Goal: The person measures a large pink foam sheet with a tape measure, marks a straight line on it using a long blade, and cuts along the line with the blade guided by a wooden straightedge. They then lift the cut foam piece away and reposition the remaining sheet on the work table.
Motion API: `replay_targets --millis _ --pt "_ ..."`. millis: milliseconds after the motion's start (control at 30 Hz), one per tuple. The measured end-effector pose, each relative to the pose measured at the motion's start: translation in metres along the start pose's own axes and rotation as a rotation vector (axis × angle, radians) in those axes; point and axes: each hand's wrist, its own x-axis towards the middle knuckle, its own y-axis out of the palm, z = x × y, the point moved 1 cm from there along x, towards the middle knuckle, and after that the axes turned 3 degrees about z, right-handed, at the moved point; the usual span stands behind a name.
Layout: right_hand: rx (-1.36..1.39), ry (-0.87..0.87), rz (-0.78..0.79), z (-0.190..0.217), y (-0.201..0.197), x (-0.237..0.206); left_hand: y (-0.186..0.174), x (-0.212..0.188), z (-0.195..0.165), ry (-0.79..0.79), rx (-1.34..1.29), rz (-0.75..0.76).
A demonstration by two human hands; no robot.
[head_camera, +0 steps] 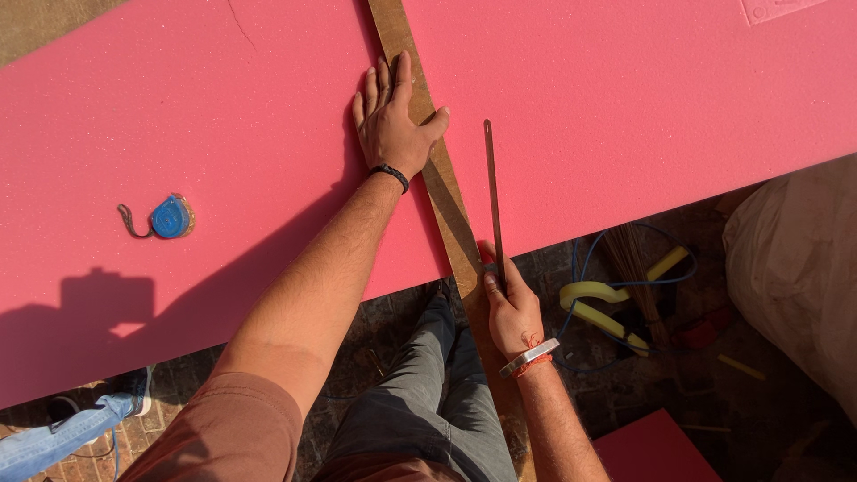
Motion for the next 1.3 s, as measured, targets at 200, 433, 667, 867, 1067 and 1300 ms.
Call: replay_targets --millis 200,433,667,867,1067,1300 --pt "-0.006 -0.018 -0.007 -0.002 0.000 0.001 0.002 -0.001 0.000 -0.008 0.009 0.001" --pt "-0.309 0.014 -0.061 0.019 -0.017 -0.008 0.000 -0.002 -0.005 -0.008 0.038 0.007" --pt "-0.401 -0.059 -0.195 0.062 -0.032 0.054 0.000 -0.003 -0.009 -0.027 0.050 0.009" --pt "-0.564 -0.107 -0.214 0.059 -0.024 0.093 0.001 -0.003 -0.008 -0.026 0.060 -0.004" --pt "-0.458 -0.110 -0.195 0.054 -0.030 0.095 0.003 -0.002 -0.007 -0.004 0.060 -0.019" --pt "-0.236 -0.057 -0.102 0.064 -0.039 0.097 0.011 -0.034 0.007 0.068 0.061 -0.036"
